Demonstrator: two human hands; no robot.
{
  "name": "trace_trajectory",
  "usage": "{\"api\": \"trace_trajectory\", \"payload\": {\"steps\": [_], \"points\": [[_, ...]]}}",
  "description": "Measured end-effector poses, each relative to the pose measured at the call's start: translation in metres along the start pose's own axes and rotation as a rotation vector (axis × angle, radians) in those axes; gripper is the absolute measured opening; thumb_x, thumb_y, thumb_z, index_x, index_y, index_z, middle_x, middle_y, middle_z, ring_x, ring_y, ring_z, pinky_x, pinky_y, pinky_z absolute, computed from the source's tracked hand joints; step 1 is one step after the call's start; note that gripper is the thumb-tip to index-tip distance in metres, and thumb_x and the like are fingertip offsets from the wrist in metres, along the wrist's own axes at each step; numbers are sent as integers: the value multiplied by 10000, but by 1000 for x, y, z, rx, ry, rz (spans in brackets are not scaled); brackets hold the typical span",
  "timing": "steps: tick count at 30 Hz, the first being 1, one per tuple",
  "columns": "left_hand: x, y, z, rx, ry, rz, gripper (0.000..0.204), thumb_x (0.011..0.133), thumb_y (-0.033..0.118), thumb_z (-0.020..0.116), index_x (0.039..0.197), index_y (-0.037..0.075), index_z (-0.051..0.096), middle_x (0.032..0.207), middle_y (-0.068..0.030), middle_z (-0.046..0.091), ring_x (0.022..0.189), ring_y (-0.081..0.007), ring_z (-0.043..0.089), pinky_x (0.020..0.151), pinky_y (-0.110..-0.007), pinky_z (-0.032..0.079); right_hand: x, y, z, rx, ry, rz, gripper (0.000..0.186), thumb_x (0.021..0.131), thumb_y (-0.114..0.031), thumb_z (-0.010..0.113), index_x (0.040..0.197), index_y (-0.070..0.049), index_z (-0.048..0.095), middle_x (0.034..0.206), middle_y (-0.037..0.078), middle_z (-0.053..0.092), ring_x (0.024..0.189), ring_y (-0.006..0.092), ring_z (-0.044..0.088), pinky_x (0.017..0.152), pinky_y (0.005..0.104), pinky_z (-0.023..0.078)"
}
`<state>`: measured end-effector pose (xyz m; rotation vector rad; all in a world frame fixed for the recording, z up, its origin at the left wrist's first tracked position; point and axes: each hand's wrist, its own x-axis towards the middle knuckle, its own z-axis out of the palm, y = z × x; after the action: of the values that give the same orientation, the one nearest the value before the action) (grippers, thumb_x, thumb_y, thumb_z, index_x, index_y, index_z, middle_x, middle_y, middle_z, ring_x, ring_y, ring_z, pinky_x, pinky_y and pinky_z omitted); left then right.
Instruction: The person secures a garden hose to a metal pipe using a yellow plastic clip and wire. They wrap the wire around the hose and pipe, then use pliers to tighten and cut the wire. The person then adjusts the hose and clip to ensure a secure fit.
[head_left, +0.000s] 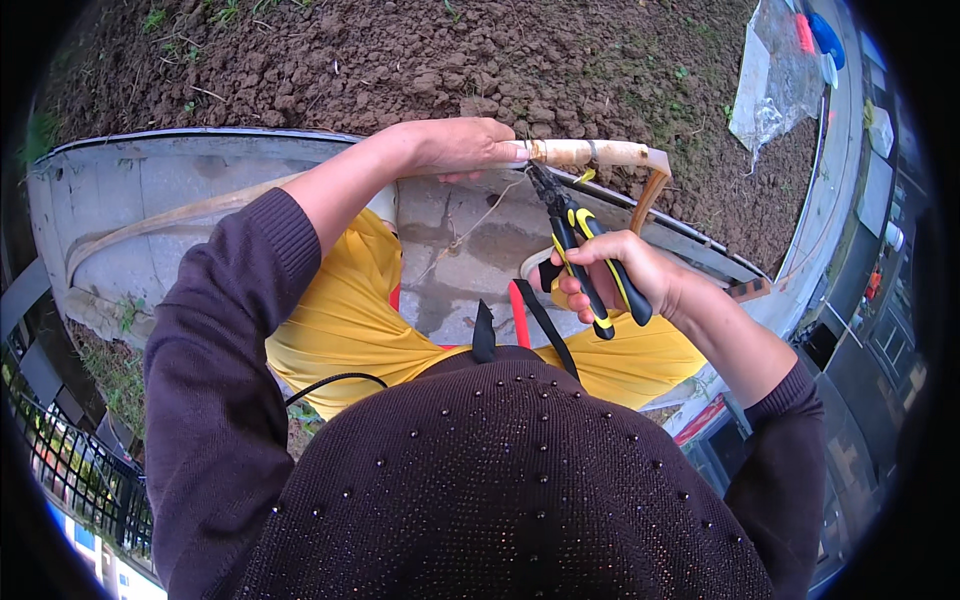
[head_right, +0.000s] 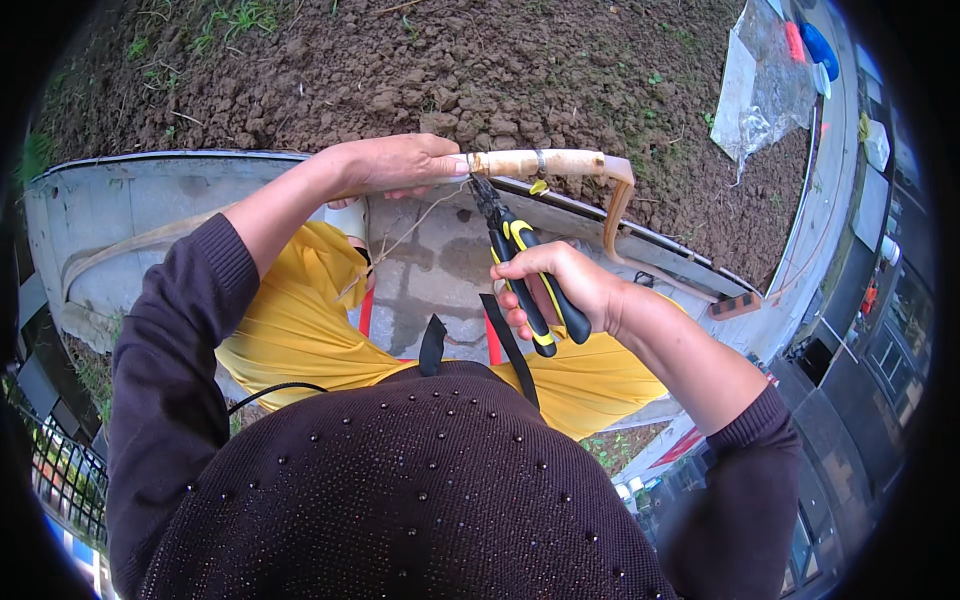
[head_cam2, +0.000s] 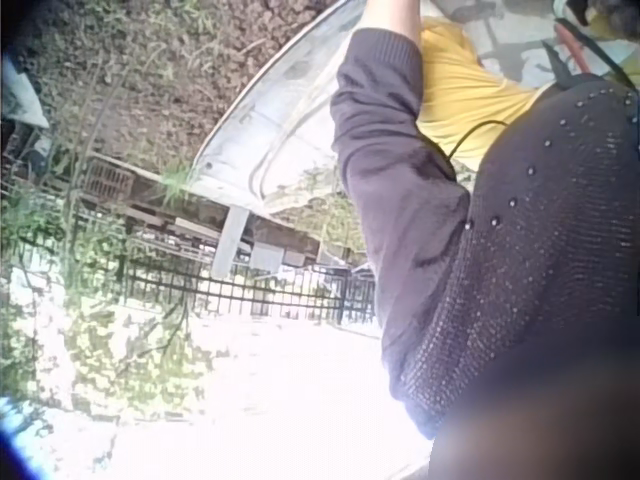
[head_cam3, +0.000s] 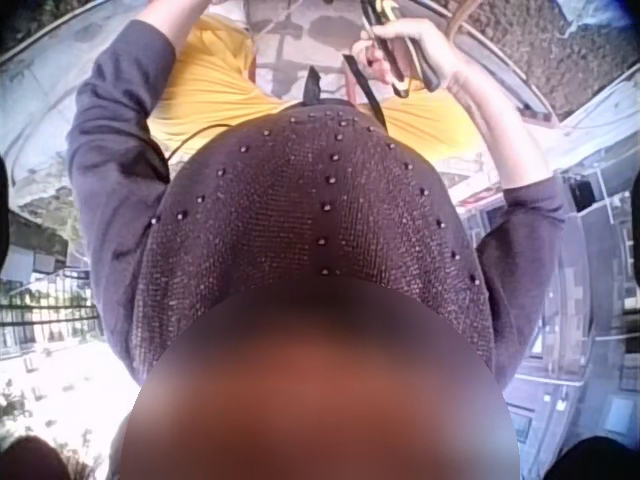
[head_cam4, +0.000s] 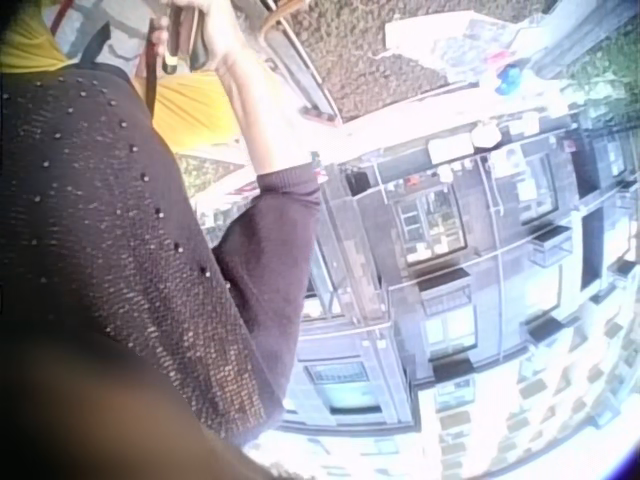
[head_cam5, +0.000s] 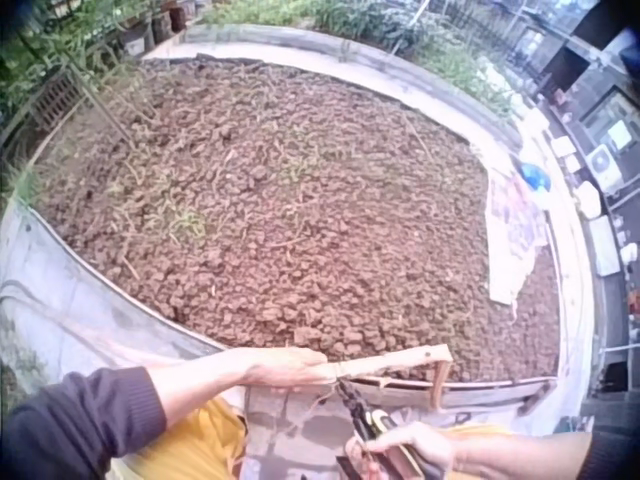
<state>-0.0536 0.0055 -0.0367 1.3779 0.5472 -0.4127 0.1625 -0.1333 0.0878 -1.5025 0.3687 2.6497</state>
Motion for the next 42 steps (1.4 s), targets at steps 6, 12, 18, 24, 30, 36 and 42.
{"api": "trace_trajectory", "payload": {"steps": [6,12,18,24,30,36,42], "points": [[7,0,4,17,50,38,574,1008,570,433,986,9,551,650,-62,500,469,-174,511,413,-351,419,4,-11,-6,-284,118,67,255,930,-258,532,770,-59,528,731,22,515,646,144,536,618,309,481],[12,0,5,45,89,-24,547,1014,542,426,1002,10,556,639,-77,525,467,-196,539,412,-359,431,-3,-23,14,-435,282,83,234,898,-237,562,818,-17,550,741,41,537,624,156,554,593,340,509],[17,5,5,113,144,-109,570,1008,580,417,972,29,559,607,-56,500,471,-182,537,416,-337,444,13,-23,15,-540,447,93,214,880,-218,563,841,-12,519,763,69,524,633,173,562,592,366,525],[17,5,6,191,154,-84,560,1015,566,406,988,32,571,636,-105,568,505,-243,608,456,-383,485,14,-22,26,-665,557,111,218,871,-201,575,869,9,516,771,77,533,606,185,581,564,368,550],[12,2,15,431,316,-25,585,1009,570,393,1101,38,617,974,-190,691,877,-351,685,785,-483,526,28,-7,27,-919,633,-34,305,865,-225,609,802,72,584,726,129,608,543,199,605,504,354,546],[13,4,8,454,299,-41,577,1001,567,403,1126,52,630,1142,-193,667,1114,-378,619,922,-498,480,37,13,22,-729,601,-186,283,867,-219,619,929,23,486,754,91,588,596,186,627,588,331,539],[9,10,13,442,287,-68,598,998,582,389,1112,48,632,1141,-187,669,1108,-359,623,918,-482,484,18,10,46,-736,633,-187,323,867,-214,629,995,24,451,776,102,595,616,184,637,572,323,528]]}}
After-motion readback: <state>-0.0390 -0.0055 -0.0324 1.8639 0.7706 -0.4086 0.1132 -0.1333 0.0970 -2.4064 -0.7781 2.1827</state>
